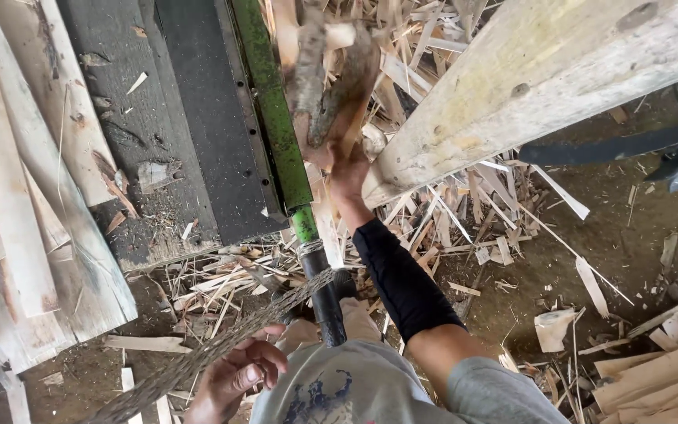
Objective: The recorder uses a manual lever-action blade to cut thin pieces of wood to size.
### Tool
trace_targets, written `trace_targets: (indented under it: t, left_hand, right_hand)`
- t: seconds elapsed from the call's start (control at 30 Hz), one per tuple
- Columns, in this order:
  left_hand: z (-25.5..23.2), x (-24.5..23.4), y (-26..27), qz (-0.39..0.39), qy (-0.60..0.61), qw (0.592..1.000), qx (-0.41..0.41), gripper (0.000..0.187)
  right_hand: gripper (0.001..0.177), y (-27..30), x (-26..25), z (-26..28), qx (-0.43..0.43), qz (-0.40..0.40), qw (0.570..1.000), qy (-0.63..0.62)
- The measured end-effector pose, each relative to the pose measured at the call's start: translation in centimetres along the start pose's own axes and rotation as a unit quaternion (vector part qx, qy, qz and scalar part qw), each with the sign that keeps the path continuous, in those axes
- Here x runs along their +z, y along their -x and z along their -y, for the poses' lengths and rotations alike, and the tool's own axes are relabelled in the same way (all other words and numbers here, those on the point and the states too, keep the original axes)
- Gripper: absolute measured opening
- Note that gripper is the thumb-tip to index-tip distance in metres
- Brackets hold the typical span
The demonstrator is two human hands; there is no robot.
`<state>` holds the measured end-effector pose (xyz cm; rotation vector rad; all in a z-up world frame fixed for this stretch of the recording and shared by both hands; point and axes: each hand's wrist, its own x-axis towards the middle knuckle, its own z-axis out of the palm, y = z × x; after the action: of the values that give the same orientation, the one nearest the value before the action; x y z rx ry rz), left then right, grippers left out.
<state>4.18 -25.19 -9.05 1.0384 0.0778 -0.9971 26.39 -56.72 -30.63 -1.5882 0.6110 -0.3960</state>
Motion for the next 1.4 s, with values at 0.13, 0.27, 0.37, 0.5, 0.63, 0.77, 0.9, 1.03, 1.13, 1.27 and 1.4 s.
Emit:
trace_targets:
  t: [0.13,0.27,0.37,0.5,0.63,0.77,0.9,1.03,1.13,1.27,1.4]
  left_hand:
    - [0.1,0.2,-0.9,-0.036,-0.010,0.999,0.013,0.080]
    - [2.1,-2.1,-1.6,-0.083,-0.020,0.996,0.037,0.068]
    - [2.3,-2.7,-1.8,-0.043,0.085,0.984,0.150,0.076]
    - [2.2,-4.2,-2.3,-0.141,0.098,0.981,0.093,0.064]
    - [2.6,-5.8,-2.9,-0.128,0.062,0.987,0.077,0.055]
    - [1.8,-5.9,-3.4,-0.155,0.030,0.985,0.065,0.052]
    - [1.2,-6.5,-4.3,-0.145,0.023,0.986,0.078,0.052]
    - [-0.7,-5.6,-4.5,-0.169,0.029,0.981,0.090,0.049]
    - [-2.6,-5.3,-3.9,-0.174,0.018,0.978,0.113,0.048]
    - [-5.4,-5.5,-2.6,-0.175,-0.008,0.976,0.130,0.052]
    - [-11.5,-3.8,-0.7,-0.240,0.014,0.953,0.187,0.056]
  right_hand:
    - [0.024,0.0,1.2,-3.2,0.144,-0.035,0.980,-0.136]
    - [0.043,1.9,0.8,-7.7,0.378,-0.026,0.908,-0.181]
    - [0.043,3.8,-0.2,-10.7,0.381,0.014,0.924,-0.036]
    - [0.042,4.6,-1.1,-17.8,0.339,0.029,0.939,0.053]
    - [0.039,4.7,-2.3,-23.8,0.148,0.040,0.953,0.261]
    - [0.048,4.4,-2.4,-14.8,0.077,0.069,0.938,0.331]
    - [0.049,0.9,-2.0,1.1,0.119,0.064,0.948,0.289]
    - [0.044,-1.1,-3.2,9.7,-0.103,0.040,0.985,0.134]
    - [0.039,-1.0,-4.2,16.9,-0.221,0.012,0.969,0.107]
    - [0.038,1.8,-4.5,28.4,-0.381,0.034,0.918,0.101]
    - [0.033,4.5,-4.6,31.1,-0.469,0.113,0.850,0.210]
